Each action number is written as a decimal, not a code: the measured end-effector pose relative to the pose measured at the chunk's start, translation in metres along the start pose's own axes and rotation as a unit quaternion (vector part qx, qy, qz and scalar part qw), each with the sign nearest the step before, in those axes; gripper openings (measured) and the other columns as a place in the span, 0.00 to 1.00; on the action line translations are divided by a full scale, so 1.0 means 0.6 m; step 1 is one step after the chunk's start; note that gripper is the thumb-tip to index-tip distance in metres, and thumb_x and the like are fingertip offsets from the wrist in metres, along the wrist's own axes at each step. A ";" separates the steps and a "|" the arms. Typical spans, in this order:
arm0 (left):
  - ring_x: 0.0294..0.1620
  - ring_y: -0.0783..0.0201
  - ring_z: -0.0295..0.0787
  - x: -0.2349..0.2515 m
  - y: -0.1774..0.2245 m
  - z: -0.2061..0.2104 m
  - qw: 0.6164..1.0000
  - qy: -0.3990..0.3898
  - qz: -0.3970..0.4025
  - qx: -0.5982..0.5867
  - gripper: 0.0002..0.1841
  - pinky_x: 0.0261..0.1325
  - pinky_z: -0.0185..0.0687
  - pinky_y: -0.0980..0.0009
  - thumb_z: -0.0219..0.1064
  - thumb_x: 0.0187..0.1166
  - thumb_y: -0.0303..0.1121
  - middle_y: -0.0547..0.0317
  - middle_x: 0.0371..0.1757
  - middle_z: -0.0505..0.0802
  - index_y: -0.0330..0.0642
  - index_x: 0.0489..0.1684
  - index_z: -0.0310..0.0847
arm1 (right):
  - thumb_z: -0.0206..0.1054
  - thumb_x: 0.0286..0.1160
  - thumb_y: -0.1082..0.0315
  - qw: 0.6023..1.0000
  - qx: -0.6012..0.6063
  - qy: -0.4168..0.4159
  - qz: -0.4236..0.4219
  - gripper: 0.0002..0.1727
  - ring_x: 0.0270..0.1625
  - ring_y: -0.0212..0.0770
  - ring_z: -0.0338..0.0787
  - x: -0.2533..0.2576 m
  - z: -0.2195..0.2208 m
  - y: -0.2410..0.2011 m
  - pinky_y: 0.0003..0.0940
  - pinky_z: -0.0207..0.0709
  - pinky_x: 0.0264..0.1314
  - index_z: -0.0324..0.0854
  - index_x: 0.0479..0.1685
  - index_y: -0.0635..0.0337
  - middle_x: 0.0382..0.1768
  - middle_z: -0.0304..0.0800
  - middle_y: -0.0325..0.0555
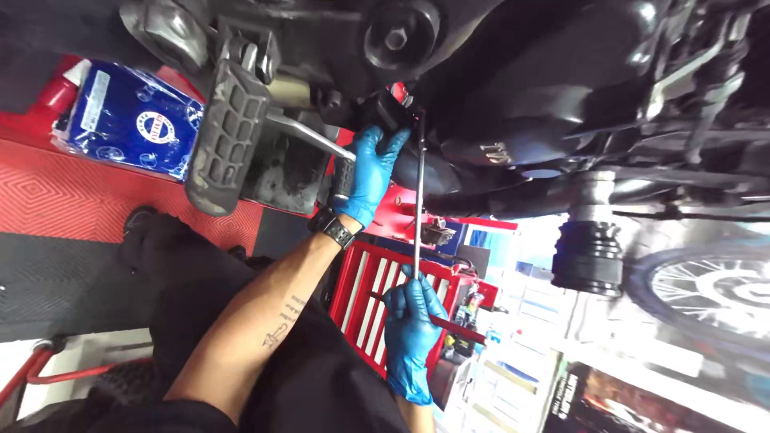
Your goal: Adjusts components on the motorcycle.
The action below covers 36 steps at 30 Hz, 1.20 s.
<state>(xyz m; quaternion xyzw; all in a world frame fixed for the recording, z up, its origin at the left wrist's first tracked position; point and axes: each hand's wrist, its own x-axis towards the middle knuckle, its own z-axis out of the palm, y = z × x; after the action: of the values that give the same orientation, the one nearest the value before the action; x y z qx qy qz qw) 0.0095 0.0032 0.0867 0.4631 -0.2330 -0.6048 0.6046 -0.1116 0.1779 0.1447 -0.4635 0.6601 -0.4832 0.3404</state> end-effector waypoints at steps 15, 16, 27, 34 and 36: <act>0.35 0.61 0.82 0.012 0.006 0.002 1.000 0.003 0.016 -0.004 0.11 0.40 0.82 0.65 0.64 0.88 0.36 0.49 0.39 0.86 0.37 0.52 0.80 | 0.55 0.85 0.76 0.994 -0.107 0.012 -0.024 0.14 0.14 0.24 0.72 0.024 -0.012 -0.065 0.18 0.72 0.17 0.86 0.57 0.70 0.19 0.82 0.31; 0.34 0.61 0.82 0.013 0.006 0.003 1.000 0.004 0.020 -0.003 0.11 0.40 0.82 0.65 0.64 0.88 0.36 0.49 0.39 0.85 0.36 0.51 0.79 | 0.55 0.85 0.76 0.994 -0.101 0.011 -0.029 0.14 0.14 0.24 0.72 0.025 -0.012 -0.058 0.19 0.72 0.17 0.85 0.57 0.70 0.18 0.81 0.31; 0.45 0.58 0.93 0.004 -0.128 -0.066 0.968 -0.075 0.022 0.237 0.21 0.55 0.89 0.53 0.63 0.85 0.52 0.54 0.42 0.95 0.42 0.51 0.89 | 0.71 0.77 0.58 0.982 0.035 -0.105 0.152 0.14 0.17 0.25 0.77 -0.002 -0.209 0.021 0.23 0.77 0.25 0.94 0.51 0.55 0.17 0.83 0.31; 0.70 0.43 0.86 0.008 -0.221 -0.186 0.874 -0.052 -0.090 0.476 0.22 0.77 0.75 0.43 0.63 0.87 0.43 0.42 0.66 0.90 0.39 0.70 0.82 | 0.57 0.81 0.69 0.958 0.036 -0.051 0.279 0.15 0.16 0.26 0.73 -0.022 -0.236 0.158 0.24 0.73 0.22 0.89 0.52 0.63 0.15 0.77 0.32; 0.75 0.43 0.82 0.035 -0.247 -0.167 0.876 -0.056 -0.053 0.476 0.24 0.79 0.74 0.43 0.64 0.86 0.39 0.42 0.76 0.83 0.41 0.79 0.76 | 0.55 0.82 0.69 0.955 0.040 -0.029 0.292 0.15 0.16 0.26 0.74 -0.041 -0.240 0.177 0.23 0.75 0.21 0.89 0.51 0.63 0.15 0.78 0.32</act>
<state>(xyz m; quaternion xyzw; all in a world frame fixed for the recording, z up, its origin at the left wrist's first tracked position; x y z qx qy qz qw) 0.0206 0.0349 -0.0904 0.6724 -0.5012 -0.4765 0.2639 -0.2623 0.2582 0.0871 -0.2500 0.7370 -0.3751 0.5036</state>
